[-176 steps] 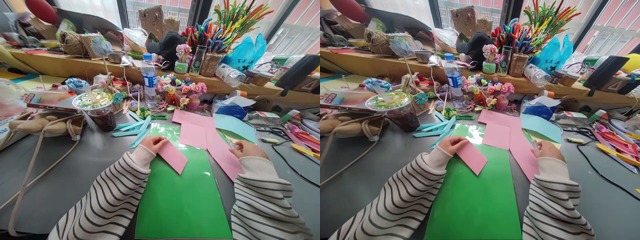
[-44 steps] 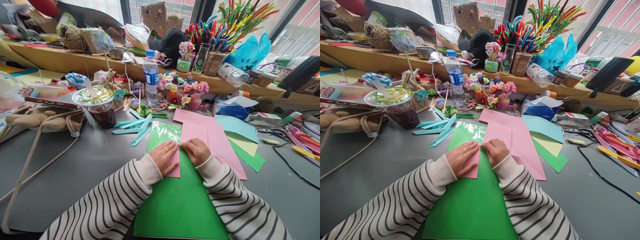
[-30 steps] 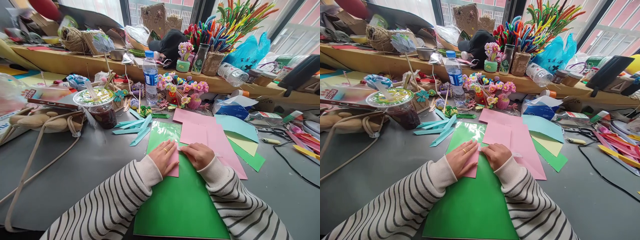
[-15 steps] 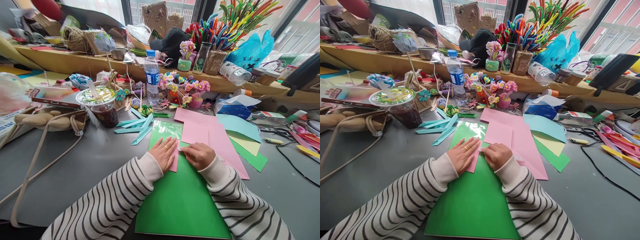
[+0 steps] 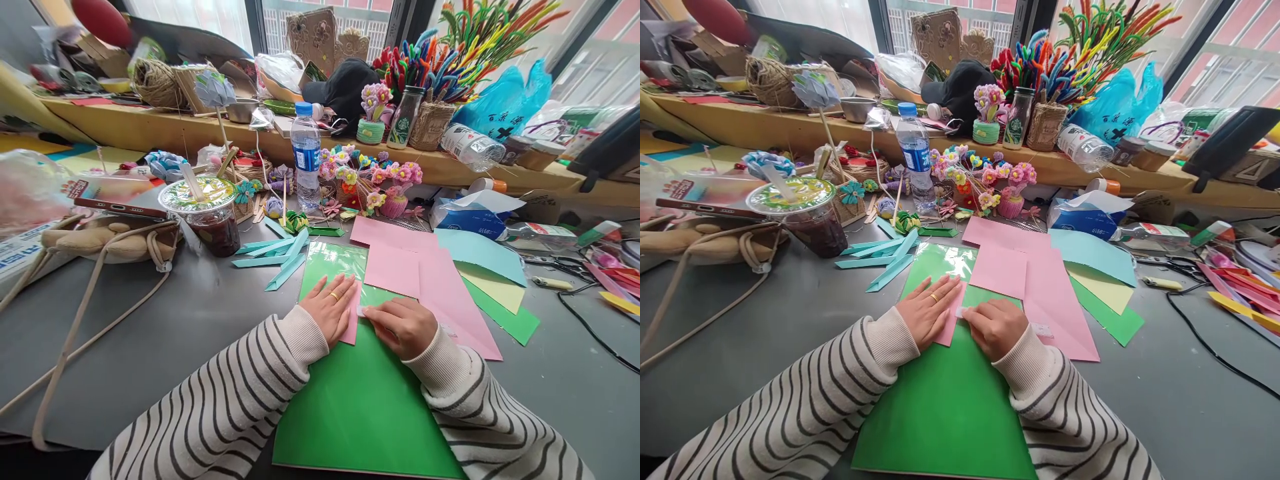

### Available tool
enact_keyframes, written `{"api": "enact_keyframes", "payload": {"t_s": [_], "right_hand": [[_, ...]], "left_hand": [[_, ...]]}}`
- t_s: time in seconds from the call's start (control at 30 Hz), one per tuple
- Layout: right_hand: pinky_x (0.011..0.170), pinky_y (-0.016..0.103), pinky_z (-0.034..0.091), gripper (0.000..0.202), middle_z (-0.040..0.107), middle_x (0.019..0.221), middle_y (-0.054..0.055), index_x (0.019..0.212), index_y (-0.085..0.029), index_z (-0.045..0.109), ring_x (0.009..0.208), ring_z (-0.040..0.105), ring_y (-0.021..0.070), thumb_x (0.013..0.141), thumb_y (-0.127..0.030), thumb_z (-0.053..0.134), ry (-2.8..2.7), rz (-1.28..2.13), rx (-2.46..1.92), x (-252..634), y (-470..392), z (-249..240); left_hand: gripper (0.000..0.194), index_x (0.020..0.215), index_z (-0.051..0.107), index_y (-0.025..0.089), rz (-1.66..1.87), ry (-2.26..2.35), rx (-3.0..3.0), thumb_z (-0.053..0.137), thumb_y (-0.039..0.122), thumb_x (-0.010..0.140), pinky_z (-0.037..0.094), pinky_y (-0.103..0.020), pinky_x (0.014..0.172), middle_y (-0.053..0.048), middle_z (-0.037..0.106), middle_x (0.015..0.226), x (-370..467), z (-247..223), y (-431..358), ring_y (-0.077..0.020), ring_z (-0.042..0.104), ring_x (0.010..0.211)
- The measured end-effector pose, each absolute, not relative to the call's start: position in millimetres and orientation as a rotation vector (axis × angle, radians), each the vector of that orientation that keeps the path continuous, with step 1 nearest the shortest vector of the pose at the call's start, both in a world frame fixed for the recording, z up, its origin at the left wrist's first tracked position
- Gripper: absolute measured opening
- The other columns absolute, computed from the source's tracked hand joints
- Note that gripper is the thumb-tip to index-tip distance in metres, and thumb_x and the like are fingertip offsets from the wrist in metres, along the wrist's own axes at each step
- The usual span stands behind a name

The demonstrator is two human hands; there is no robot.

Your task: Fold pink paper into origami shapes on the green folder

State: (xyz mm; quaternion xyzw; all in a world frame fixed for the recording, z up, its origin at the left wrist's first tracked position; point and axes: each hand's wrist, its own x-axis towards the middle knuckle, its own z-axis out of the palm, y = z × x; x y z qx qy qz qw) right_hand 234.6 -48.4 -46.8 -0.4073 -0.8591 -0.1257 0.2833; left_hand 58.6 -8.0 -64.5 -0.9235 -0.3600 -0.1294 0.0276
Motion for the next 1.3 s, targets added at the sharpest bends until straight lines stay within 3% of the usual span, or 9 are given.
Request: {"api": "enact_keyframes", "payload": {"t_s": [1.0,1.3], "right_hand": [[0.050,0.026,0.034,0.013,0.061,0.054,0.002,0.076,-0.014,0.063,0.051,0.048,0.0113,0.073,-0.011,0.051,-2.324,-0.399,-1.009,226.1,-69.3,-39.2],[0.049,0.025,0.036,0.013,0.064,0.062,0.003,0.079,-0.012,0.061,0.053,0.049,0.0113,0.070,-0.007,0.053,-2.275,-0.356,-0.905,225.4,-76.7,-42.5]], "left_hand": [[0.046,0.124,0.029,0.013,-0.355,-1.160,-2.892,0.020,0.029,0.082,0.016,-0.037,0.098,-0.004,0.027,0.132,59.3,-60.2,-9.6,-0.0194,0.023,0.121],[0.046,0.124,0.029,0.013,-0.321,-1.151,-2.875,0.019,0.030,0.082,0.015,-0.036,0.097,-0.004,0.027,0.132,59.5,-56.9,-10.9,-0.0188,0.023,0.121]]}}
